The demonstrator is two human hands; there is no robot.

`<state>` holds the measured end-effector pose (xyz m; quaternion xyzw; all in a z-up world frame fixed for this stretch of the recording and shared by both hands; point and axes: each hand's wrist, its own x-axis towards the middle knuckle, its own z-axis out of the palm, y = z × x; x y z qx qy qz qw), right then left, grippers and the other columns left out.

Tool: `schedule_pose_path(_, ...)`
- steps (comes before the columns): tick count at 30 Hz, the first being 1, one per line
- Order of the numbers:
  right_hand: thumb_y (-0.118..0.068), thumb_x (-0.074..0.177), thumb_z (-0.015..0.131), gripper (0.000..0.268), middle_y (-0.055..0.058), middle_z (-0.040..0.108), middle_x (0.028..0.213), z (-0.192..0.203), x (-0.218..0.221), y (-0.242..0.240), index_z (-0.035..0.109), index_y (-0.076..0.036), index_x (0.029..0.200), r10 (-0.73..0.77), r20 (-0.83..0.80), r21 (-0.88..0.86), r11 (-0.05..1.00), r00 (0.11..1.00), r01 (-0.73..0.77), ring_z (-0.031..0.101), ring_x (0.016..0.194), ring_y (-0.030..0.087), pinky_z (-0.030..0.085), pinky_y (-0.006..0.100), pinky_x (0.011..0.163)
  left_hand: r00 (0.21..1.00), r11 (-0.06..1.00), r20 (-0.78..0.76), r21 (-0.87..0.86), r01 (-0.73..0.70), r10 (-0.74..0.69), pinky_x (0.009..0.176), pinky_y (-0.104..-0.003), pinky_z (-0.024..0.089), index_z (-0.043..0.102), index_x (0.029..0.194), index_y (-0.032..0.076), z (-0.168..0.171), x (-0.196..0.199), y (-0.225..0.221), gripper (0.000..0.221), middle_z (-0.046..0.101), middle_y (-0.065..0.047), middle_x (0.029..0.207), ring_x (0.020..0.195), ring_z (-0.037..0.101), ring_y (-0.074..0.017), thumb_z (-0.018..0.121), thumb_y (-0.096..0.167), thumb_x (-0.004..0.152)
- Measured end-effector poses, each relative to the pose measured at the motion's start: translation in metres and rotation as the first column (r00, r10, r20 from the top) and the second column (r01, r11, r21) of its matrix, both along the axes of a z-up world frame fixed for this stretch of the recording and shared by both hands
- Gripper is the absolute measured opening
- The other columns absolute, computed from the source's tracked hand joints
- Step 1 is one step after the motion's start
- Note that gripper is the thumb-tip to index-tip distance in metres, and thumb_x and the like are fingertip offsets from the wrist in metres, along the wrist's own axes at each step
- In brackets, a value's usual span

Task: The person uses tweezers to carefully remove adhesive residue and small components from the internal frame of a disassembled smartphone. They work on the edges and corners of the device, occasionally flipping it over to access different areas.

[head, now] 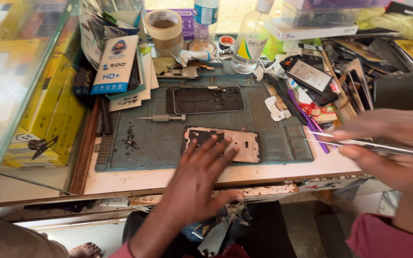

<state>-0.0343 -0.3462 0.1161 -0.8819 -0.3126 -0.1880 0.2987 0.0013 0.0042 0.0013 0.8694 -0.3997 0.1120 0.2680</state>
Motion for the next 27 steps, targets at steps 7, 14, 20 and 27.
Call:
schedule_pose_path(7,-0.015,0.089,0.074,0.027,0.005,0.080,0.099,-0.047,-0.049,-0.034,0.074,-0.012,0.116,-0.039,-0.134,0.021,0.999,0.990,0.042,0.074,0.093,0.018,0.062,0.031,0.082,0.994,0.993,-0.047,0.061,0.099,-0.096,0.116,-0.055,0.029,0.050,0.148,0.010,0.026,0.062,0.017,0.077,0.051,-0.017,0.153,0.144,0.041,-0.0398,0.081,0.030,0.080)
schedule_pose_path(14,-0.013,0.077,0.082,0.020,0.004,0.084,0.089,-0.084,-0.057,0.018,0.081,-0.009,0.097,-0.077,-0.290,0.046,0.995,0.954,0.094,0.079,0.080,0.018,0.064,0.031,0.070,0.965,0.985,-0.208,0.028,0.171,-0.162,0.111,-0.048,0.040,0.053,0.146,0.011,0.035,0.074,0.021,0.079,0.062,-0.018,0.136,0.130,0.054,-0.0381,0.084,0.021,0.073)
schedule_pose_path(20,-0.011,0.077,0.083,0.021,0.006,0.083,0.089,-0.094,-0.050,0.039,0.079,-0.007,0.097,-0.044,-0.286,0.076,0.995,0.957,0.068,0.082,0.079,0.019,0.063,0.031,0.070,0.984,0.993,-0.138,0.026,0.117,-0.113,0.107,-0.054,0.035,0.057,0.141,0.011,0.032,0.068,0.015,0.076,0.064,-0.016,0.134,0.126,0.056,-0.0357,0.085,0.025,0.072)
schedule_pose_path(27,-0.008,0.082,0.078,0.023,0.009,0.083,0.093,-0.109,-0.037,0.040,0.079,-0.004,0.104,-0.065,-0.324,0.229,0.963,0.944,0.145,0.081,0.080,0.016,0.063,0.030,0.070,0.996,0.998,-0.071,0.016,0.059,-0.058,0.114,-0.053,0.030,0.054,0.144,0.009,0.026,0.062,0.013,0.078,0.058,-0.016,0.144,0.137,0.048,-0.0365,0.084,0.032,0.075)
